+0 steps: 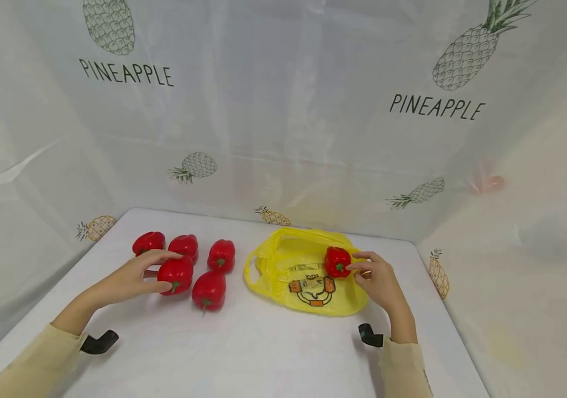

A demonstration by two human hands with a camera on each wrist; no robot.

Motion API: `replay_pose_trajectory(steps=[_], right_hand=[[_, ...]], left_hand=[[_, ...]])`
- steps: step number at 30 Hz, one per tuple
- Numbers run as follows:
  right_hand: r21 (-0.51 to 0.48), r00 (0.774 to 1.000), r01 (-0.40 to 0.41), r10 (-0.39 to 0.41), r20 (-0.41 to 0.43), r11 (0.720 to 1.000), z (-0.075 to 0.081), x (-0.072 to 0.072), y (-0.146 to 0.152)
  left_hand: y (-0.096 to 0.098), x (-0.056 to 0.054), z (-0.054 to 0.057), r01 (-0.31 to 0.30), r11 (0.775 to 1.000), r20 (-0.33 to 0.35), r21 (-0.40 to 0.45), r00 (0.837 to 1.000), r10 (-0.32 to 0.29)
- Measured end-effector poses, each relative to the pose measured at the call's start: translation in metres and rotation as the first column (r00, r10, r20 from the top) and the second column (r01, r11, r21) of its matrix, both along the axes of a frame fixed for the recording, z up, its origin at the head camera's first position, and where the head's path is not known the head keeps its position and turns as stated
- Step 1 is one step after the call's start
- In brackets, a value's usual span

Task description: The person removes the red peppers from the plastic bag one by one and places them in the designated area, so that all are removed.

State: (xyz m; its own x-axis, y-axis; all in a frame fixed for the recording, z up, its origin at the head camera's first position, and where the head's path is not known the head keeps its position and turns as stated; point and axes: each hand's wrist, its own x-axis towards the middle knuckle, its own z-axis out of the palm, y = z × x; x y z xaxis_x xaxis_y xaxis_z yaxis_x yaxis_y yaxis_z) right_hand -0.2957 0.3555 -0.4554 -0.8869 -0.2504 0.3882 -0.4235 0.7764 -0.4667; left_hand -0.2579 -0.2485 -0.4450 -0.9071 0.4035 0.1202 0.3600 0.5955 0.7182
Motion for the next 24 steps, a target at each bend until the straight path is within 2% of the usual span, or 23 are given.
replay_pose_trajectory(steps=[9, 15, 24], right_hand=[[0.003, 1.0, 0.016, -0.016, -0.002, 1.0, -0.001, 0.0, -0.001], [0.005, 1.0, 0.012, -0.012, 0.004, 1.0, -0.002, -0.001, -0.001], [0.021, 1.0, 0.014, -0.014, 0.02, 1.0, -0.003, -0.002, -0.002]], left_hand=[[-0.009, -0.001, -0.014, 0.007, 1.0, 0.031, -0.019, 0.999, -0.006], [-0.013, -0.001, -0.02, 0.024, 0.999, 0.029, -0.027, 0.999, -0.023], [-0.019, -0.005, -0.029, 0.012, 0.999, 0.048, -0.03, 0.999, -0.01]])
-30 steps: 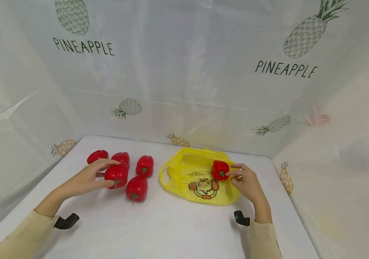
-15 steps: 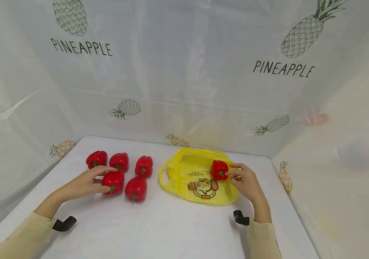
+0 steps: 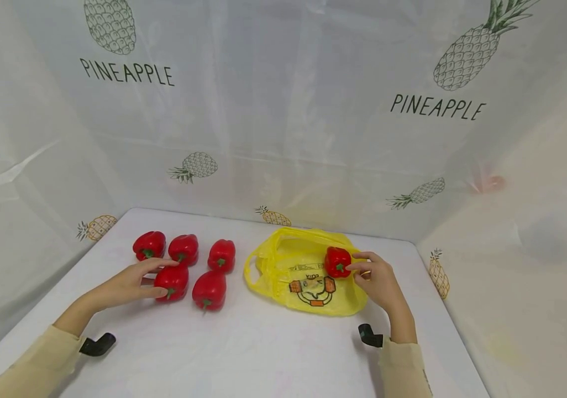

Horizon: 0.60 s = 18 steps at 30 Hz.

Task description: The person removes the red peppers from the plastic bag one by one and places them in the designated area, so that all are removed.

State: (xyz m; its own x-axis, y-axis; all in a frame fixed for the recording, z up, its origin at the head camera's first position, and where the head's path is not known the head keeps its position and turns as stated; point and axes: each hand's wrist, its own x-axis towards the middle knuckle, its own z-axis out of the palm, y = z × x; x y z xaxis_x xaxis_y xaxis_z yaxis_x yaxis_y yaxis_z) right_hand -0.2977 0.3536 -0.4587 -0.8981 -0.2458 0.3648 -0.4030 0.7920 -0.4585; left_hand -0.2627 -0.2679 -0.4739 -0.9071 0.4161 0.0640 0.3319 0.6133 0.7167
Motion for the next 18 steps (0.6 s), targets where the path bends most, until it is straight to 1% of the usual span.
replay_pose_trajectory(steps=[5, 12, 18], right_hand=[[-0.006, 1.0, 0.004, -0.004, 0.01, 1.0, 0.0002, 0.0005, -0.0001], [-0.022, 1.0, -0.011, 0.011, -0.012, 1.0, 0.0013, 0.0007, 0.0005], [-0.023, 1.0, -0.012, 0.012, -0.011, 1.0, 0.0023, 0.0009, 0.0009]], left_hand=[[-0.0012, 0.0, 0.0004, 0.006, 1.0, -0.01, 0.015, 1.0, -0.006], [-0.0012, 0.0008, 0.0019, 0.002, 1.0, -0.002, 0.012, 1.0, -0.002], [-0.0015, 0.0013, 0.0031, 0.001, 1.0, -0.006, 0.008, 1.0, -0.001]])
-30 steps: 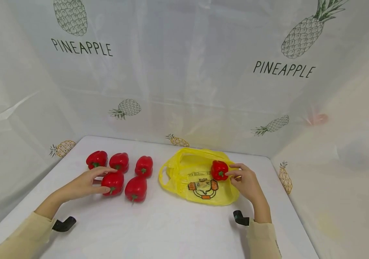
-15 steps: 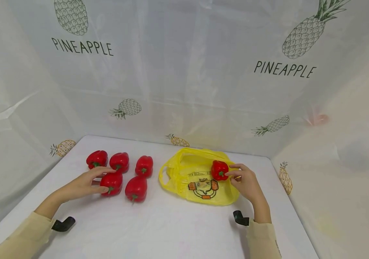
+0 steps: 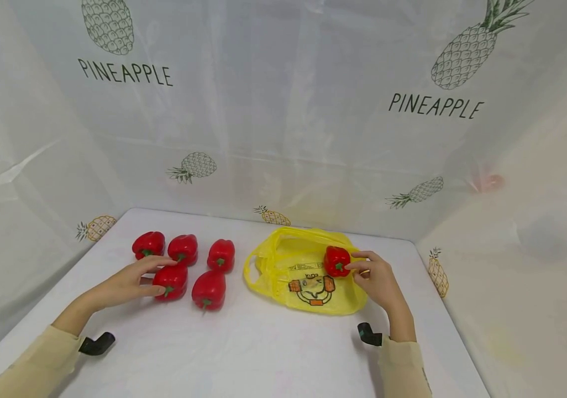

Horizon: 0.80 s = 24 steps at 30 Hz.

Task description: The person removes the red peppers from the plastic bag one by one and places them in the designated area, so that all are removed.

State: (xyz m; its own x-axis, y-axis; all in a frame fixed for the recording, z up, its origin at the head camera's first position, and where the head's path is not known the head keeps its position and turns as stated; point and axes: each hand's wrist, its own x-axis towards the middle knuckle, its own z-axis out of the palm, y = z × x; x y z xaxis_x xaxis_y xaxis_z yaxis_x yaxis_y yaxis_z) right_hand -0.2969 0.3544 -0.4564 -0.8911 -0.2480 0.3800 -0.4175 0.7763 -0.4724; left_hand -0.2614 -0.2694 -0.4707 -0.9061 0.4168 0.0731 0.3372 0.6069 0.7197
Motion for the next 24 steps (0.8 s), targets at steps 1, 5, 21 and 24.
replay_pose_trajectory(steps=[1, 5, 21, 24], right_hand=[[0.001, 1.0, 0.0, 0.0, 0.0, 1.0, 0.0, 0.0, 0.0], [0.003, 1.0, 0.001, -0.001, 0.003, 1.0, 0.001, 0.0, -0.001], [0.005, 1.0, 0.0, 0.0, 0.004, 1.0, 0.0, 0.001, -0.002], [0.005, 1.0, -0.001, 0.001, 0.001, 1.0, 0.001, 0.001, -0.002]], left_hand=[[0.0, 0.0, 0.0, 0.001, 1.0, -0.001, 0.001, 1.0, -0.001], [0.0, 0.001, 0.001, 0.002, 1.0, -0.003, 0.01, 1.0, -0.002], [0.001, 0.001, 0.019, -0.005, 0.999, -0.045, 0.043, 0.999, 0.007], [0.004, -0.002, 0.025, -0.007, 0.999, -0.055, 0.047, 0.998, 0.009]])
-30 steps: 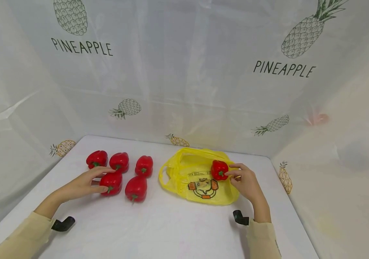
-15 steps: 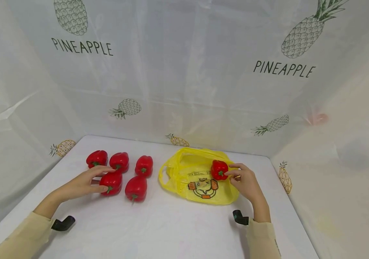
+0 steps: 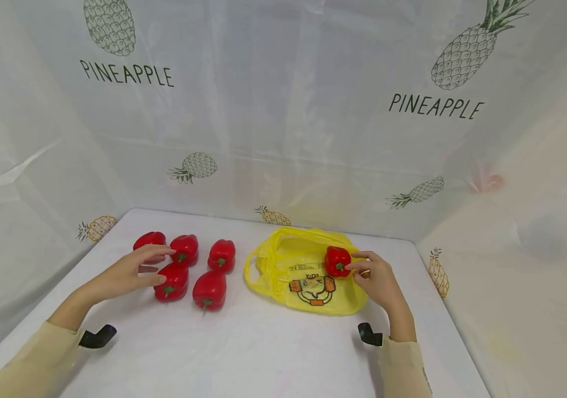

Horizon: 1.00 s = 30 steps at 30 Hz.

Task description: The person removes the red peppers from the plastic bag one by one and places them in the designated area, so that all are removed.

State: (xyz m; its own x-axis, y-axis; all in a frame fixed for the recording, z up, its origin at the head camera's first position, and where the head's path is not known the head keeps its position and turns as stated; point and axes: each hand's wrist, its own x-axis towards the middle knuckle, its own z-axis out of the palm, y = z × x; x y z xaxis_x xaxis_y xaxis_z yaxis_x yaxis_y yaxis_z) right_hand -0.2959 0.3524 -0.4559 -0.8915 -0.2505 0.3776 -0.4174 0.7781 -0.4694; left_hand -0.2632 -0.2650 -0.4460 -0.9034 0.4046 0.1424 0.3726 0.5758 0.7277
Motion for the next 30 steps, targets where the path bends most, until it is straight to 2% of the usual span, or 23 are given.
replay_pose_trajectory(steps=[9, 16, 19, 24, 30], right_hand=[[0.013, 1.0, 0.007, -0.007, -0.01, 1.0, -0.001, 0.0, 0.001], [0.013, 1.0, 0.007, -0.007, -0.013, 1.0, 0.001, 0.001, 0.001], [0.009, 1.0, 0.01, -0.01, -0.013, 1.0, 0.001, 0.001, 0.002], [0.005, 1.0, 0.008, -0.008, -0.017, 1.0, 0.001, 0.001, 0.004], [0.004, 1.0, 0.01, -0.01, -0.02, 1.0, 0.003, 0.001, 0.004]], left_hand=[[0.026, -0.005, 0.011, 0.009, 1.0, -0.058, 0.012, 0.998, -0.009], [0.06, -0.004, 0.023, 0.041, 0.998, -0.109, -0.051, 0.993, -0.047], [0.076, -0.004, 0.028, 0.066, 0.997, -0.097, -0.043, 0.993, -0.07], [0.101, -0.005, 0.034, 0.116, 0.993, -0.037, -0.001, 0.993, -0.116], [0.125, -0.01, 0.037, 0.168, 0.986, -0.043, -0.015, 0.985, -0.168]])
